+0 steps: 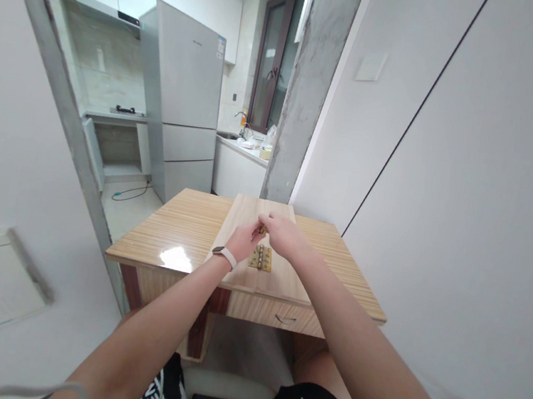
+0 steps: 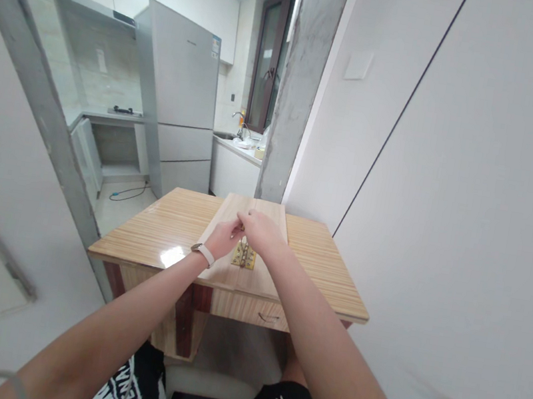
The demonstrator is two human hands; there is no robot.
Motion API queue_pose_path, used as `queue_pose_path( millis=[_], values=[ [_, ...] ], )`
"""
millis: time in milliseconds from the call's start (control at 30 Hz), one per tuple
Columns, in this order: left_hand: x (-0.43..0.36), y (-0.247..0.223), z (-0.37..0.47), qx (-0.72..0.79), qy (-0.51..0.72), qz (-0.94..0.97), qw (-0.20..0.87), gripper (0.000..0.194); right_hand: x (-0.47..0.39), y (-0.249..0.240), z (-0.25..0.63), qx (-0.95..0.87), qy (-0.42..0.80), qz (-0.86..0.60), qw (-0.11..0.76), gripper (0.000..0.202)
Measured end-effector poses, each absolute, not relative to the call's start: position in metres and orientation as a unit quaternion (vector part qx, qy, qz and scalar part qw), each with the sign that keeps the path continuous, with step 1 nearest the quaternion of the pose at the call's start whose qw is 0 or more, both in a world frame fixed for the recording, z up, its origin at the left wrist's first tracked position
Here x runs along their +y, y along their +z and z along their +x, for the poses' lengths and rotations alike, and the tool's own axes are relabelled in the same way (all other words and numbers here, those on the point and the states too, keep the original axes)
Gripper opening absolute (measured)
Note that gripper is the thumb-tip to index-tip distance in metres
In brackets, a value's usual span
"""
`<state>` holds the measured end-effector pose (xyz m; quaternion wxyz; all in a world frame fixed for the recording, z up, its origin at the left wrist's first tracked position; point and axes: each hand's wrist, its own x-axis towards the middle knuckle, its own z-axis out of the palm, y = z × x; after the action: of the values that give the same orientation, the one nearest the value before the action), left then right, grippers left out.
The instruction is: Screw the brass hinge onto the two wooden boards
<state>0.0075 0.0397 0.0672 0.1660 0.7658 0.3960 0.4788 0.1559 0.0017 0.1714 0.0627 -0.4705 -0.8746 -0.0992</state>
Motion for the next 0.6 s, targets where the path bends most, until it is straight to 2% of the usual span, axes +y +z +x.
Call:
queue_pose_path(
  millis=[133, 200, 300, 367, 600],
  values=[
    [0.041, 0.072, 0.008, 0.41, 0.483, 0.753, 0.179, 0.002, 0.001, 0.169, 0.152, -0.837, -0.096, -0.534, 0.074, 0.036],
    [0.043, 0.071, 0.009, 0.404, 0.49, 0.747, 0.195, 0.005, 0.002, 0.168, 0.15, -0.823, -0.099, -0.555, 0.07, 0.039],
    [0.05, 0.065, 0.01, 0.392, 0.493, 0.746, 0.214, 0.007, 0.002, 0.166, 0.152, -0.831, -0.102, -0.544, 0.059, 0.024],
    [0.057, 0.057, 0.008, 0.379, 0.481, 0.758, 0.225, 0.016, 0.002, 0.164, 0.155, -0.839, -0.107, -0.53, 0.059, 0.018],
    [0.079, 0.018, -0.005, 0.462, 0.367, 0.791, 0.161, 0.036, -0.004, 0.159, 0.159, -0.843, -0.122, -0.522, 0.053, 0.024]
  ],
)
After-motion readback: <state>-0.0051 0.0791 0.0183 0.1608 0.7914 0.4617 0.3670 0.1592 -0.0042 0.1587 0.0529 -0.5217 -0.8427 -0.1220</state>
